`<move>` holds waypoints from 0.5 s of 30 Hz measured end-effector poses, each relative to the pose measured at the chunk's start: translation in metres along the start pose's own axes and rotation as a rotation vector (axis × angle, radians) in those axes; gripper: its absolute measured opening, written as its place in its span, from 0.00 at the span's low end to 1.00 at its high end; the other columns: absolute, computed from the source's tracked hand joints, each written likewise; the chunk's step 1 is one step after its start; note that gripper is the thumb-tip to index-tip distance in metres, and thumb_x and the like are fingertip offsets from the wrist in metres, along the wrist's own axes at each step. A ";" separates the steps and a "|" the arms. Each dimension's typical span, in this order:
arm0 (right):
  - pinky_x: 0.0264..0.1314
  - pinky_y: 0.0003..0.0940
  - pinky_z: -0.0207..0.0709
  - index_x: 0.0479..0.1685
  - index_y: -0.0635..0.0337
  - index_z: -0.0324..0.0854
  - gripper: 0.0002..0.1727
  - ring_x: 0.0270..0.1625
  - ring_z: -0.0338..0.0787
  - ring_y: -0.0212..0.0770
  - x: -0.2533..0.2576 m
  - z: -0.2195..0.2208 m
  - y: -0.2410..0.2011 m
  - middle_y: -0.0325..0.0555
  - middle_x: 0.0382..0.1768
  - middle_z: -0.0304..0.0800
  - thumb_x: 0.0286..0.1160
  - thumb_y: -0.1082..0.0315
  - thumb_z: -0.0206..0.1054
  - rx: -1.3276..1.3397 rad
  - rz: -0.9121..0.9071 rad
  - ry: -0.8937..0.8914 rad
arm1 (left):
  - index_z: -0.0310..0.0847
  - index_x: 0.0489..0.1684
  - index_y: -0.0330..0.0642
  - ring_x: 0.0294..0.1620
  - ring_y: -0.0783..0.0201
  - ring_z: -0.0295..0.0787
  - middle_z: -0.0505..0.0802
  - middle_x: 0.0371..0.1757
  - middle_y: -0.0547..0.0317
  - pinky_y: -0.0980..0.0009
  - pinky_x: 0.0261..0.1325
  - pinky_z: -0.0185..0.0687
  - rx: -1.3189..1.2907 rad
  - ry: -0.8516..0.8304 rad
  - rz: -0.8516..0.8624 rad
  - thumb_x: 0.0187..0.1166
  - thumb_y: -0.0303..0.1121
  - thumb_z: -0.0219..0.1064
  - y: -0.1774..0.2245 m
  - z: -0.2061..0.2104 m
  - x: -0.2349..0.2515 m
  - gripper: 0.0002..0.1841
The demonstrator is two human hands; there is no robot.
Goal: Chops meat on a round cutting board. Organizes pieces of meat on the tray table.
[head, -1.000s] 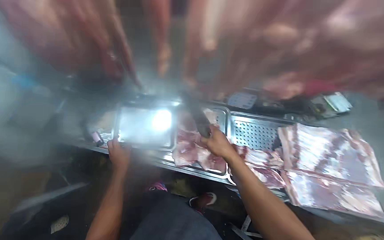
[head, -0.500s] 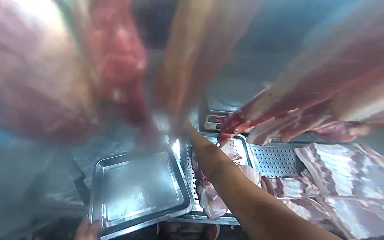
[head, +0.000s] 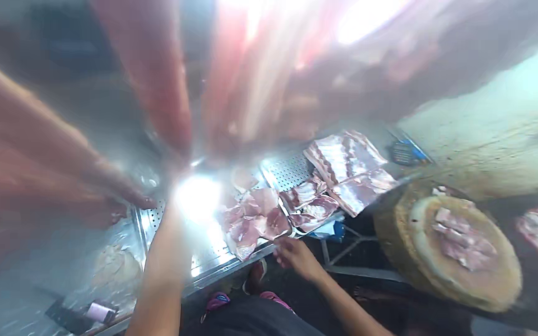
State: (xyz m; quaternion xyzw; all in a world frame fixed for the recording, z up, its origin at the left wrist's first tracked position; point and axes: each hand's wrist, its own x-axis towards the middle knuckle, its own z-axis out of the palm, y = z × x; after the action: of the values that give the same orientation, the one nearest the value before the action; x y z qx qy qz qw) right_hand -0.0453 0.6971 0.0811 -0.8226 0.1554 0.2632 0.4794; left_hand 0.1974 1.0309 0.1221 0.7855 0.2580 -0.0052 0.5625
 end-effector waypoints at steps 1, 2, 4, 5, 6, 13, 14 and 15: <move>0.46 0.45 0.92 0.67 0.69 0.80 0.18 0.38 0.95 0.45 -0.021 -0.011 -0.002 0.53 0.44 0.95 0.86 0.68 0.60 0.049 0.012 -0.008 | 0.55 0.87 0.33 0.58 0.45 0.85 0.82 0.69 0.33 0.49 0.63 0.80 -0.034 -0.084 -0.111 0.92 0.33 0.50 0.048 0.008 -0.017 0.26; 0.45 0.43 0.92 0.66 0.68 0.81 0.17 0.37 0.95 0.43 -0.036 -0.022 -0.010 0.50 0.43 0.95 0.85 0.68 0.60 0.067 -0.035 0.000 | 0.55 0.88 0.30 0.72 0.45 0.80 0.78 0.78 0.33 0.51 0.77 0.72 -0.126 -0.110 -0.137 0.95 0.32 0.48 0.079 0.017 -0.029 0.26; 0.43 0.39 0.94 0.60 0.65 0.85 0.17 0.37 0.96 0.40 -0.058 -0.037 -0.033 0.45 0.41 0.97 0.85 0.64 0.60 0.074 -0.266 0.021 | 0.59 0.85 0.27 0.76 0.52 0.78 0.78 0.79 0.36 0.61 0.79 0.73 -0.189 -0.124 0.103 0.96 0.33 0.43 0.070 0.045 -0.021 0.24; 0.43 0.38 0.95 0.58 0.62 0.87 0.16 0.38 0.96 0.40 -0.065 -0.042 -0.049 0.44 0.41 0.97 0.87 0.60 0.60 0.092 -0.403 0.009 | 0.63 0.81 0.24 0.72 0.51 0.82 0.81 0.74 0.32 0.64 0.74 0.79 -0.200 -0.059 0.338 0.95 0.34 0.48 0.029 0.068 0.000 0.24; 0.44 0.38 0.95 0.57 0.57 0.89 0.17 0.39 0.96 0.40 -0.070 -0.044 -0.068 0.42 0.41 0.97 0.89 0.56 0.60 0.121 -0.532 -0.031 | 0.68 0.77 0.19 0.65 0.43 0.87 0.85 0.67 0.24 0.60 0.67 0.86 -0.221 0.081 0.527 0.90 0.35 0.56 -0.009 0.097 0.036 0.26; 0.56 0.38 0.92 0.49 0.55 0.89 0.27 0.51 0.96 0.41 -0.117 -0.027 -0.205 0.43 0.45 0.96 0.92 0.44 0.51 0.186 -1.100 -0.615 | 0.46 0.95 0.40 0.78 0.48 0.80 0.79 0.81 0.37 0.50 0.81 0.76 -0.036 0.064 0.145 0.89 0.49 0.60 -0.075 0.030 0.014 0.40; 0.57 0.39 0.91 0.48 0.59 0.88 0.29 0.52 0.95 0.43 -0.125 -0.027 -0.221 0.47 0.45 0.95 0.92 0.43 0.51 0.231 -1.130 -0.735 | 0.50 0.94 0.41 0.70 0.49 0.86 0.84 0.75 0.38 0.50 0.73 0.82 0.066 0.108 0.147 0.87 0.48 0.61 -0.103 0.002 -0.010 0.39; 0.59 0.40 0.89 0.46 0.62 0.87 0.32 0.54 0.94 0.45 -0.132 -0.026 -0.235 0.50 0.45 0.95 0.90 0.40 0.51 0.286 -1.146 -0.842 | 0.53 0.94 0.42 0.71 0.49 0.86 0.84 0.76 0.40 0.49 0.73 0.83 0.160 0.142 0.112 0.87 0.47 0.61 -0.127 -0.029 -0.039 0.37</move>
State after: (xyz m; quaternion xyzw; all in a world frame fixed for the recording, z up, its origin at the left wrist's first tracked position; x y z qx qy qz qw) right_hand -0.0261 0.7910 0.3348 -0.5329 -0.4650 0.2421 0.6642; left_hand 0.1026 1.0710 0.0325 0.8394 0.2515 0.0613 0.4779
